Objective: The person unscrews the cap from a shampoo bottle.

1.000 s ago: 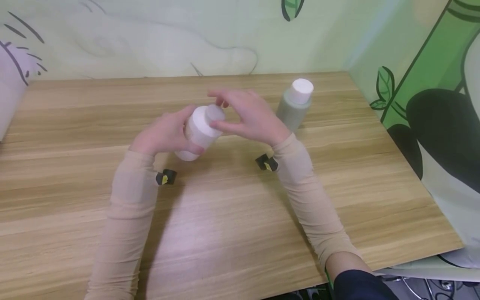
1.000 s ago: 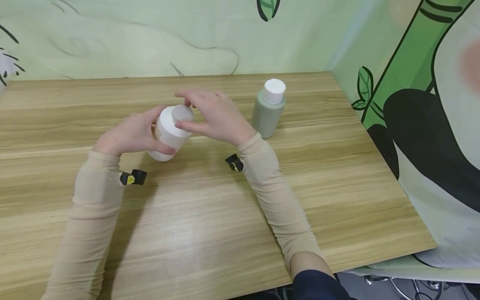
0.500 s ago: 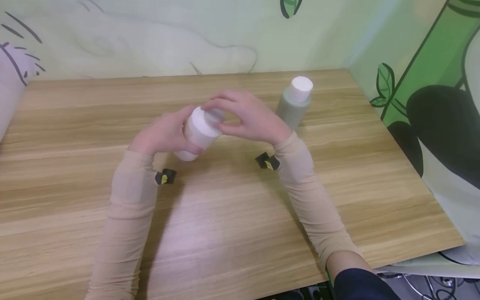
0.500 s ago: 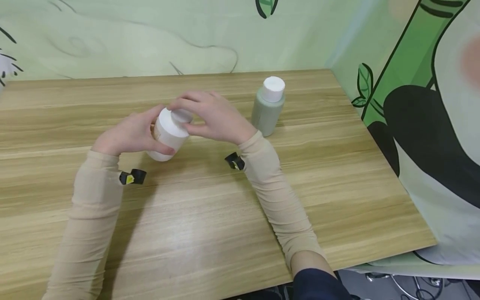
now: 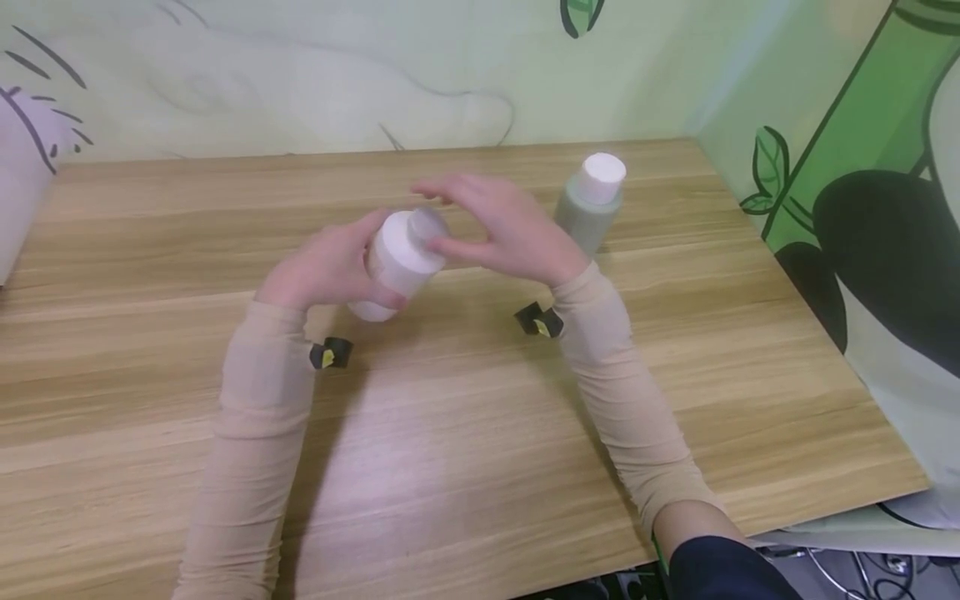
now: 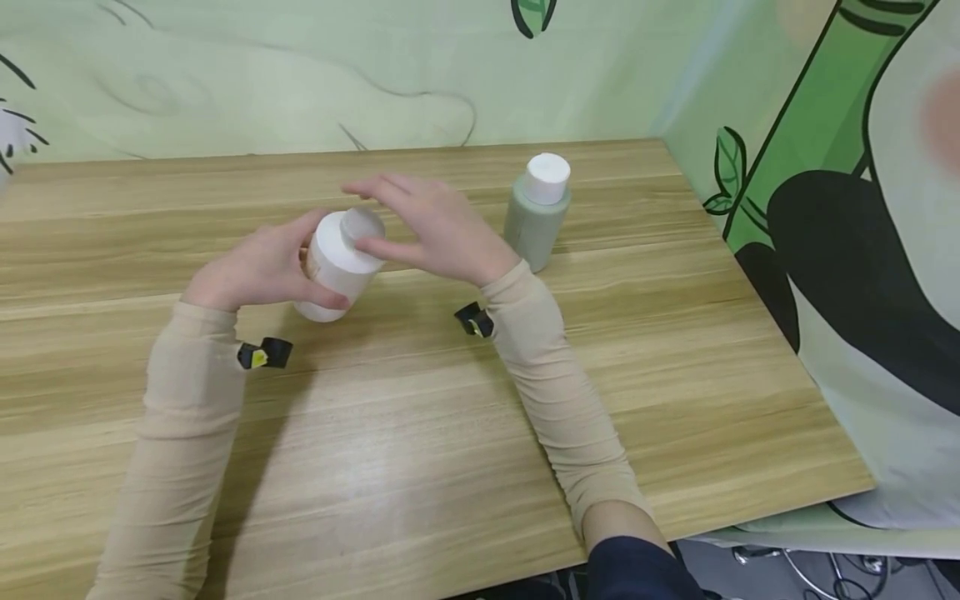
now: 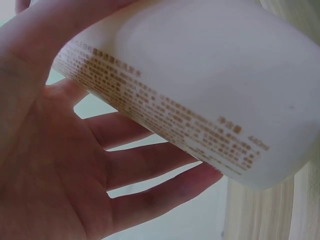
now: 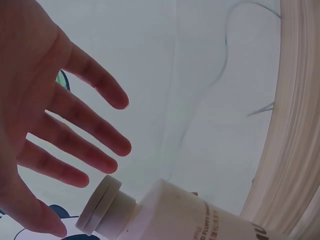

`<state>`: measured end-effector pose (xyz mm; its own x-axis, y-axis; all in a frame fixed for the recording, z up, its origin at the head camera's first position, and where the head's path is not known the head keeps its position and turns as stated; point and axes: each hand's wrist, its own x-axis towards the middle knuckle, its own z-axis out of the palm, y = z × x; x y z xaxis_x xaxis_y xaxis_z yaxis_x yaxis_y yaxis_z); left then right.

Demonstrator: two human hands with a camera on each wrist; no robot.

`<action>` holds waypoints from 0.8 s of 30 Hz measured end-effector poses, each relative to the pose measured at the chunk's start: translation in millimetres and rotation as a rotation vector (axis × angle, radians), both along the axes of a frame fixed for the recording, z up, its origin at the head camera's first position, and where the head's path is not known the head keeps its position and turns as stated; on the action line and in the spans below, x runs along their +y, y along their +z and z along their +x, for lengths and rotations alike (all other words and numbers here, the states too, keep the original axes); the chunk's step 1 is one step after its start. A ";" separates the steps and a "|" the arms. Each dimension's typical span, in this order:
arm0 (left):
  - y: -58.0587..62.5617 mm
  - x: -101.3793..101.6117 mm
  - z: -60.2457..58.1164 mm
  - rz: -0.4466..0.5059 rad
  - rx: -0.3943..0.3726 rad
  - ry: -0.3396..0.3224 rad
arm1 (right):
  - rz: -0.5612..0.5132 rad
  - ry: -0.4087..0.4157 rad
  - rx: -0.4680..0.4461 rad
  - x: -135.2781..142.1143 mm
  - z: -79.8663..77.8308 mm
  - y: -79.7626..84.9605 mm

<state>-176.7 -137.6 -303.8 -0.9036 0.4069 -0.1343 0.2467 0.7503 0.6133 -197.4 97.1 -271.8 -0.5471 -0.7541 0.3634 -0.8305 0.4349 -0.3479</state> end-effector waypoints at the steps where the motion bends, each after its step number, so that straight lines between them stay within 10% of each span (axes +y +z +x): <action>1: 0.4 0.0 0.3 -0.002 0.003 0.000 | -0.002 -0.014 -0.001 0.8 0.3 0.3; 14: 2.8 0.8 -0.9 -0.013 0.008 -0.016 | -0.009 -0.003 0.020 -0.4 0.3 -3.5; 24: 0.0 0.2 -0.1 -0.003 -0.034 -0.018 | 0.030 0.165 0.022 0.1 -2.3 -3.5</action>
